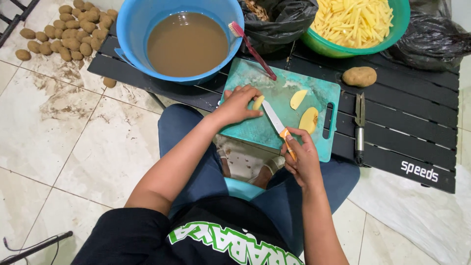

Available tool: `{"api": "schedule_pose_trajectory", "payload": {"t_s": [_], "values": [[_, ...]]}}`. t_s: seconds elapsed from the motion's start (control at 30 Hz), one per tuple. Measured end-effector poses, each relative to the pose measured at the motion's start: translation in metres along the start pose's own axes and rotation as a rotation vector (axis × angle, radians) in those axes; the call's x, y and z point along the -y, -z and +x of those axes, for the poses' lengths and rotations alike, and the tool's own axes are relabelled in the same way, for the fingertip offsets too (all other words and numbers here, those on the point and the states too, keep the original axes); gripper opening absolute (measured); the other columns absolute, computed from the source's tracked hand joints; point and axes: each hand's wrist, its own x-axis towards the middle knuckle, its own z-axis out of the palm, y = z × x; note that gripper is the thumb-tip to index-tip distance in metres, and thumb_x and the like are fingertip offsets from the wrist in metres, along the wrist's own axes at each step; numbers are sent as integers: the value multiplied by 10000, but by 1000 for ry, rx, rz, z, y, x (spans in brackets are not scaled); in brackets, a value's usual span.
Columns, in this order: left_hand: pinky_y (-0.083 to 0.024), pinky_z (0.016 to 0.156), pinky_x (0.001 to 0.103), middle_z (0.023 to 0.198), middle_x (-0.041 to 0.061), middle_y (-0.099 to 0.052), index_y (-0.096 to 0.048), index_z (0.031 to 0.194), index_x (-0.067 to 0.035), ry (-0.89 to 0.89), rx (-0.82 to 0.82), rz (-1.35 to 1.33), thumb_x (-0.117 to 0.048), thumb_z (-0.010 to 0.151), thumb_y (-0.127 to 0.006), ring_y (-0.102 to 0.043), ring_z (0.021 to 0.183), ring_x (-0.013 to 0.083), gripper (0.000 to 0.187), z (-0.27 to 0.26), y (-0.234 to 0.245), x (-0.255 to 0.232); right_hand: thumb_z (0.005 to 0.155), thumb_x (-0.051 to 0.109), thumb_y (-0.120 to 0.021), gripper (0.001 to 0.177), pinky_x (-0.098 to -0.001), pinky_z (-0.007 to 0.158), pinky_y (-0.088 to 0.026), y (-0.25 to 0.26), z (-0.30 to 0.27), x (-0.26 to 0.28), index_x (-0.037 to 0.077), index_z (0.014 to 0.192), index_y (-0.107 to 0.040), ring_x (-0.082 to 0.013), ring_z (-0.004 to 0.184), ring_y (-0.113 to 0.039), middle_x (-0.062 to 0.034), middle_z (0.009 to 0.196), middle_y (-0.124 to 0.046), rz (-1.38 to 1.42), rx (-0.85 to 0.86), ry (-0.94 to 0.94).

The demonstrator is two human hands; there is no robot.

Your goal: Slicing potato wedges into smaller strips on a cutting board using a knife.

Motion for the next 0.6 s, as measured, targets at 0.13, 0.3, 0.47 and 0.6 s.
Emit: {"api": "schedule_pose_trajectory", "payload": {"t_s": [0.13,0.3,0.47,0.6], "values": [[-310,822,453,996,-36,-621,-650,1135,-233,20,-66,-13,-388,795,-816,-575,1031,262,410,6,-12,15,1023,124,-582,278,-218,238,-236,4,1,-2,64,1293,-555,-71,295,-288,-176,641,-538,18,-5,17],[-492,709,333,815,33,-732,-727,1107,-205,53,-108,-359,-214,924,-681,-686,761,204,189,28,-21,38,1034,143,-564,261,-189,235,-249,16,0,9,107,1291,-537,-37,308,-324,-110,656,-552,36,-88,120],[-512,566,240,811,75,-741,-639,1192,-73,23,-82,-715,-118,1011,-562,-665,622,129,202,41,-32,32,1058,158,-542,229,-188,247,-241,44,-4,23,156,1286,-525,-46,306,-301,-108,657,-537,94,-169,184],[-569,530,181,968,166,-731,-559,1277,15,157,-31,-1403,-75,1036,-537,-718,714,143,258,55,-32,-5,1078,166,-515,235,-179,262,-239,65,-1,30,148,1311,-497,-48,313,-296,-99,680,-512,115,-235,244]]}}
